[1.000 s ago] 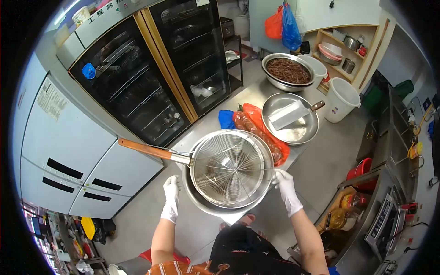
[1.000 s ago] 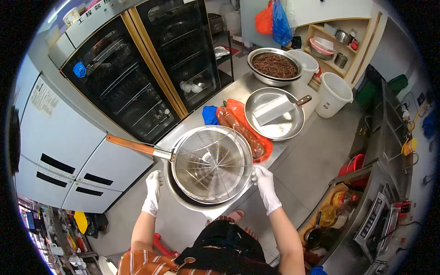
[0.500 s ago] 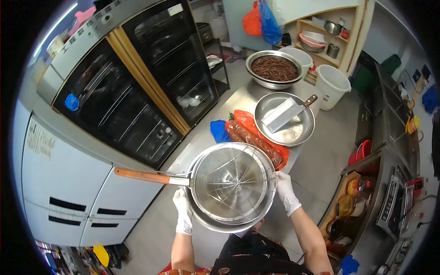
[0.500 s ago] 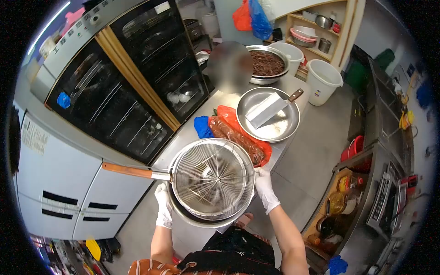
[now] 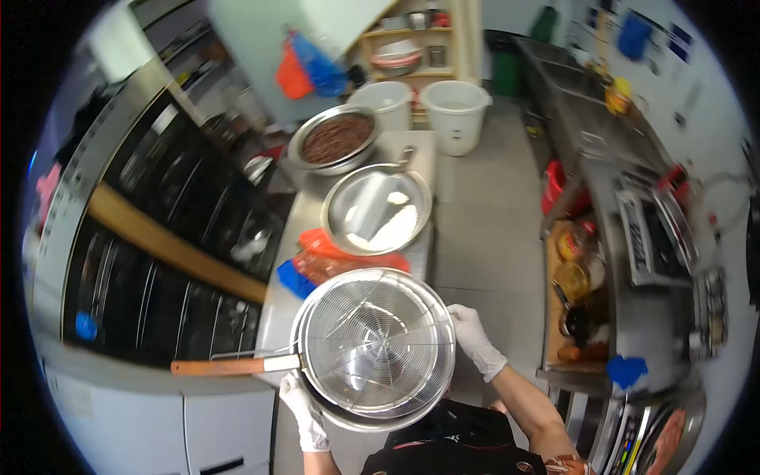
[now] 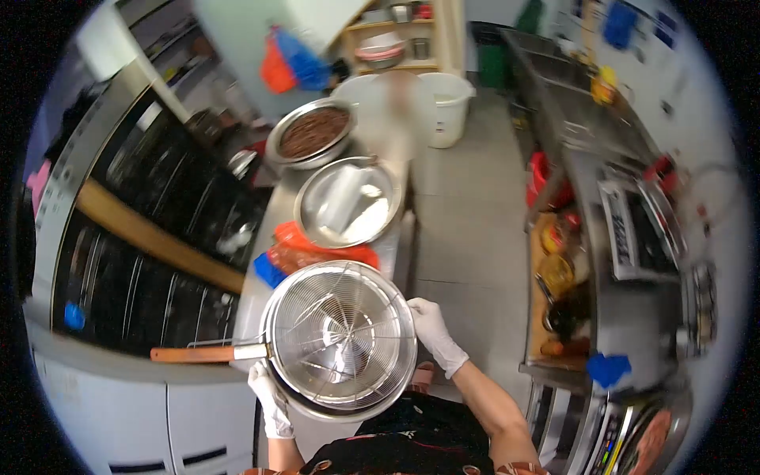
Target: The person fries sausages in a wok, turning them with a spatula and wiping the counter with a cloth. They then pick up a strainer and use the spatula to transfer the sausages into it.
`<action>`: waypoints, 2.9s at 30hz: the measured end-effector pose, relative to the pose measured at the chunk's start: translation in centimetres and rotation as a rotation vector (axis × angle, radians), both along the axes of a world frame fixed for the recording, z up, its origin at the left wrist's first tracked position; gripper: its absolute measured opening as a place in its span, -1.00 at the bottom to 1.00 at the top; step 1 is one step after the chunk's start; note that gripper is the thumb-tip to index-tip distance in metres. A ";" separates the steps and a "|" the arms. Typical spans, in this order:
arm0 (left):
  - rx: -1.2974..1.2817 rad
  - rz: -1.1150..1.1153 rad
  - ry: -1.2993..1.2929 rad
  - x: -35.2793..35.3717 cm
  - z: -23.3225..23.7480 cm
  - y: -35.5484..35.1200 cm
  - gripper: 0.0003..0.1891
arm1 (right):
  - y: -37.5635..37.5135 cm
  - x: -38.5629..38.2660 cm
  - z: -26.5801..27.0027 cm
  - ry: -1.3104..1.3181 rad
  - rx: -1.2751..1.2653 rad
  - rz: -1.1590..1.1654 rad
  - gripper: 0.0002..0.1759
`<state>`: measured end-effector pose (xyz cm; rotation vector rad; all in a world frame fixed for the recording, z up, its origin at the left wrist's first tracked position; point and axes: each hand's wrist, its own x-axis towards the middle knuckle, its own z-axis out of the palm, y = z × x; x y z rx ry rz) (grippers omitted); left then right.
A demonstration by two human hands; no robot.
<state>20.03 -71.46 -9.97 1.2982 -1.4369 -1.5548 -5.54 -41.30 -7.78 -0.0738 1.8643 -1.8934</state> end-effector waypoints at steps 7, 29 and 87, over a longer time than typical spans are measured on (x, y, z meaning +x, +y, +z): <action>0.106 -0.300 0.105 -2.3 10.1 8.6 -0.73 | 14.7 7.1 9.5 0.129 0.088 -0.248 -0.86; 0.166 -0.956 0.180 -23.1 12.8 60.6 -0.73 | 67.6 12.3 15.8 -0.058 0.041 -0.986 -0.90; 0.483 -1.410 -0.092 -35.4 0.0 83.2 -0.77 | 57.6 42.0 21.9 -0.864 1.377 -1.291 -0.28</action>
